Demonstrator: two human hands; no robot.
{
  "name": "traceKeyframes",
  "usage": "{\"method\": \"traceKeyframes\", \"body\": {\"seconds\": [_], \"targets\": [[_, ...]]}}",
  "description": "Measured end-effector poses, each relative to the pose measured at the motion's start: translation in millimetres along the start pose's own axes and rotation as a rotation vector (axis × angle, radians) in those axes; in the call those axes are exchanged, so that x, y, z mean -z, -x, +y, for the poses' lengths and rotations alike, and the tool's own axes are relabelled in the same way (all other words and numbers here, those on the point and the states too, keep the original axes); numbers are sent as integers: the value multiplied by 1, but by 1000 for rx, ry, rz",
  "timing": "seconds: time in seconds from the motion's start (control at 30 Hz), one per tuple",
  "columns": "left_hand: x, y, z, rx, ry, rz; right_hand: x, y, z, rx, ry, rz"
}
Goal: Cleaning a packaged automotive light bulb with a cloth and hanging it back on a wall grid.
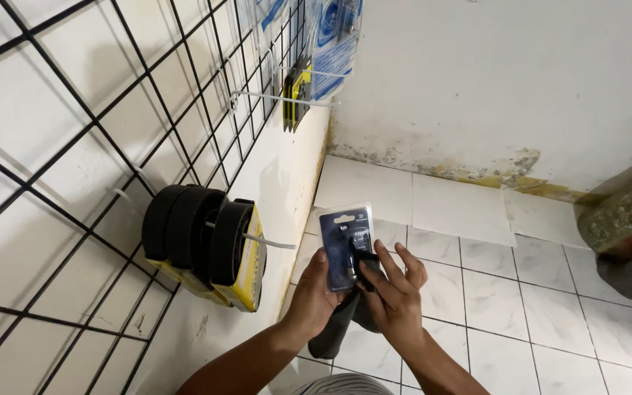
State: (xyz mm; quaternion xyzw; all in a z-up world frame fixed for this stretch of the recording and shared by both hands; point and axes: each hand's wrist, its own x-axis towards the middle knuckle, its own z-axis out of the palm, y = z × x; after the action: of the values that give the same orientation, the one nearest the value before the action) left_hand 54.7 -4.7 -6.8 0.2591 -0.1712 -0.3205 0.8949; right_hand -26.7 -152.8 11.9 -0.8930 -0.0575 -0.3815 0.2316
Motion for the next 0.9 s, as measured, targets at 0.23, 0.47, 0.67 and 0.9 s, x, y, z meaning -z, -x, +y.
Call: {"method": "traceKeyframes", "body": {"seconds": [0.23,0.47,0.67,0.9], "targets": [[-14,0,18,55,-129,-77,10,1,26,81,71,11],[-2,2,8,83,-112,-11,-2,17,13,33,85,-95],[6,2,-5,79,-52,25,5,17,14,-16,54,-111],[0,2,-8,139,-70,48,11,10,10,-17,53,-161]]}}
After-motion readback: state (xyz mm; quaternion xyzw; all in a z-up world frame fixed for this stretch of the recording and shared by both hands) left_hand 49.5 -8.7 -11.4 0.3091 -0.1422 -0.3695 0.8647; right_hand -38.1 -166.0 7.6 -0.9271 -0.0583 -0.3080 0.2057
